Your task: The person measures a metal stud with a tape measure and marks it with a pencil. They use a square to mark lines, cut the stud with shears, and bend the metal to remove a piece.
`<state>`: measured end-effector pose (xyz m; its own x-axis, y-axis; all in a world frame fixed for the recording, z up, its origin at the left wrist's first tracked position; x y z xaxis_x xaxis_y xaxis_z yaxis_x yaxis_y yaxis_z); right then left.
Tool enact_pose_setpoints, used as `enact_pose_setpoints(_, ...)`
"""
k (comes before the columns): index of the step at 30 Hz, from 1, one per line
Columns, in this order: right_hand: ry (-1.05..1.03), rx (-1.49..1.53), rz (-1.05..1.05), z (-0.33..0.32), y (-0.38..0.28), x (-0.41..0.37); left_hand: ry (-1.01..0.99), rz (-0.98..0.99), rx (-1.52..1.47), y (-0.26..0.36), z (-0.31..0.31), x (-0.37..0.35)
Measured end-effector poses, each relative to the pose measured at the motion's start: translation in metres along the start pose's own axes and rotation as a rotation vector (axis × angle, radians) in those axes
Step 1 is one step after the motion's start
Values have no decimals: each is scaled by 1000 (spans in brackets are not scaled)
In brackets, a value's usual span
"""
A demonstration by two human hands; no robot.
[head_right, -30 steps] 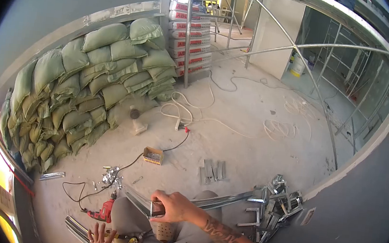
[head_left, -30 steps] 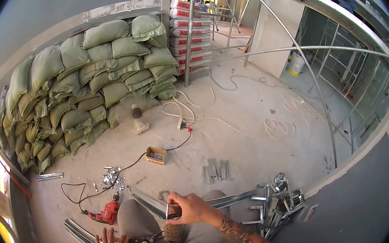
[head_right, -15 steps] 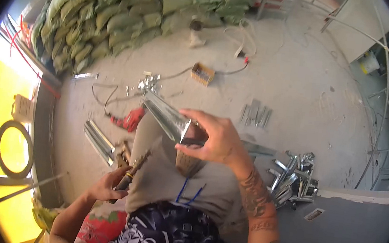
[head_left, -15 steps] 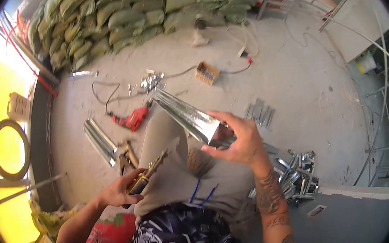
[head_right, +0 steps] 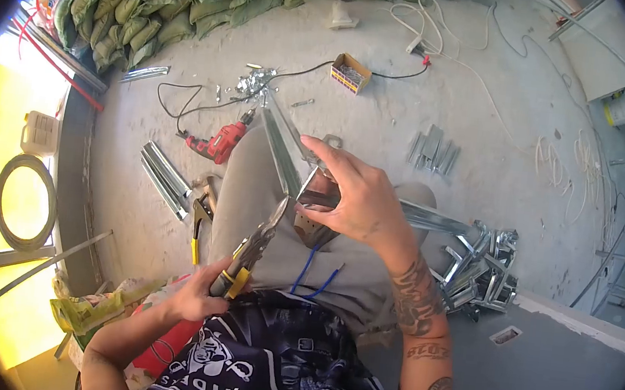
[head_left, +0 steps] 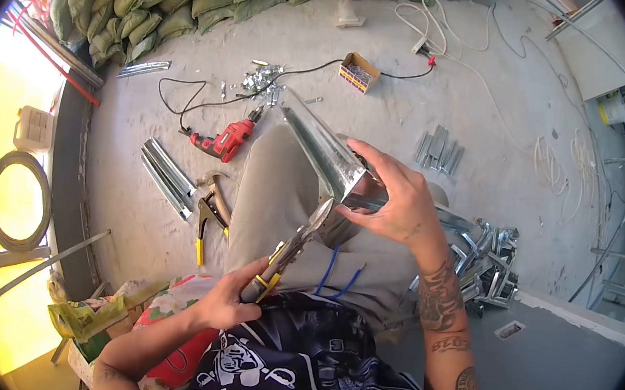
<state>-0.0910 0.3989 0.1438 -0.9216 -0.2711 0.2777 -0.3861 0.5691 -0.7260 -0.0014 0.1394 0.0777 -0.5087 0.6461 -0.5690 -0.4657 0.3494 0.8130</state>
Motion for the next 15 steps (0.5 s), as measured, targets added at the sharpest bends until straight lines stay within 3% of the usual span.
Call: enact_pose_setpoints(15,65,-11,68,-4,7,0,-3,53,67,1,0,7)
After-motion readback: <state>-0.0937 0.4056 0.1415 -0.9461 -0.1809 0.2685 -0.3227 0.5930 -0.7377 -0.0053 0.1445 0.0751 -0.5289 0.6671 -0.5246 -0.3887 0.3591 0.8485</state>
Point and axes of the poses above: each hand's wrist, its own x-axis towards the middle knuckle, its own z-axis out of the palm, y = z × x, the point moved 7 cm from there along x, towards the middle knuckle, and after that the axes turned 4 degrees about -y, right-handed, at the moved point
